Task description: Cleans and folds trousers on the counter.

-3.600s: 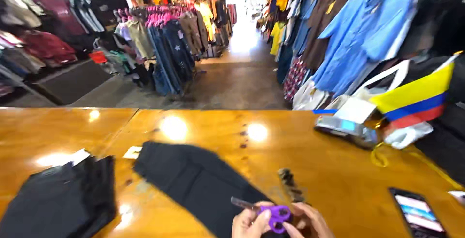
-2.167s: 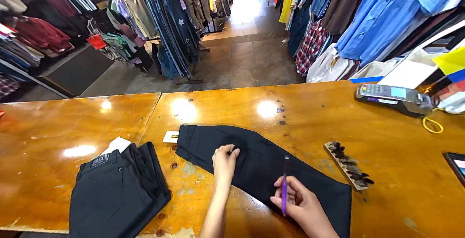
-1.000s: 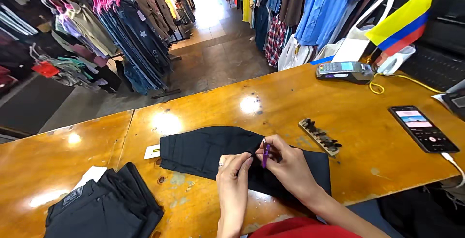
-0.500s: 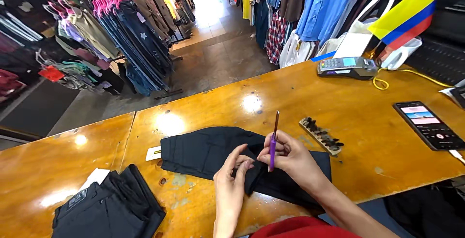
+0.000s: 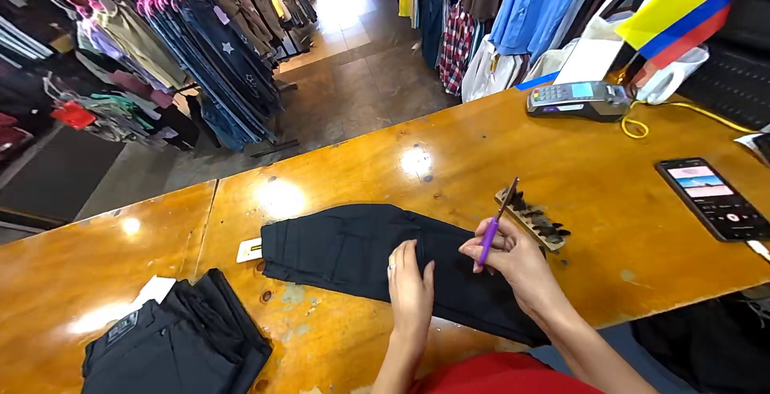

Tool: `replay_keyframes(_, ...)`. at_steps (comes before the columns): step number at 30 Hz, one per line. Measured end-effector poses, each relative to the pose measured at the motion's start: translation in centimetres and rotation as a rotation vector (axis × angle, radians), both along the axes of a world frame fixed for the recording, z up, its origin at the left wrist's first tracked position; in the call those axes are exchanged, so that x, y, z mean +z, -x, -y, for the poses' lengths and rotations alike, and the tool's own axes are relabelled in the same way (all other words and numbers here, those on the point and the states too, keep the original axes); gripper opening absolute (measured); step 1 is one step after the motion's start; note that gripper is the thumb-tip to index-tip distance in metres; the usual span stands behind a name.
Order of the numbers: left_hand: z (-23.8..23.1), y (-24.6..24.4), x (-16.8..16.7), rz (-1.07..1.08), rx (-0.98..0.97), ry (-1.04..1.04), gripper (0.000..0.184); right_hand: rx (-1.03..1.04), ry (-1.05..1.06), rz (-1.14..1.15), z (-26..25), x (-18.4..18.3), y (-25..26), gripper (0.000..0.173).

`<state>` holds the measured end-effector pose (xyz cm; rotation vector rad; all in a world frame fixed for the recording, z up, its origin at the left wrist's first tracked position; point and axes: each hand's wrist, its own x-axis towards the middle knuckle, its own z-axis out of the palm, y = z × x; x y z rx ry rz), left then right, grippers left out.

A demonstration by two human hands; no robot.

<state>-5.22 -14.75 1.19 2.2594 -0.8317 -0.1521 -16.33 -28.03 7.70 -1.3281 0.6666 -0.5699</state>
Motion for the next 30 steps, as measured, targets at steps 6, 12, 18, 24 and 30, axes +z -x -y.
replay_keyframes(6,4.1,-2.3,-1.3,0.148,0.078,-0.18,0.041,0.145,0.069,-0.164,-0.8,-0.6,0.2,0.026)
replay_keyframes(12,2.3,-4.6,1.4,-0.015,0.054,-0.101,0.03,0.228,0.213,-0.311,-1.0,-2.1,2.1,0.029)
replay_keyframes(18,-3.2,-3.5,5.5,-0.342,0.024,0.316,0.047,0.093,0.197,-0.004,-2.0,-1.5,0.7,0.03)
replay_keyframes(24,-4.3,-0.7,7.1,-0.268,-0.253,0.41,0.038,0.245,0.285,0.008,-2.4,0.5,-2.1,0.039)
replay_keyframes(30,-4.8,-0.2,8.0,-0.399,-0.248,0.467,0.03,0.326,0.317,0.087,-2.8,0.4,-1.8,0.03)
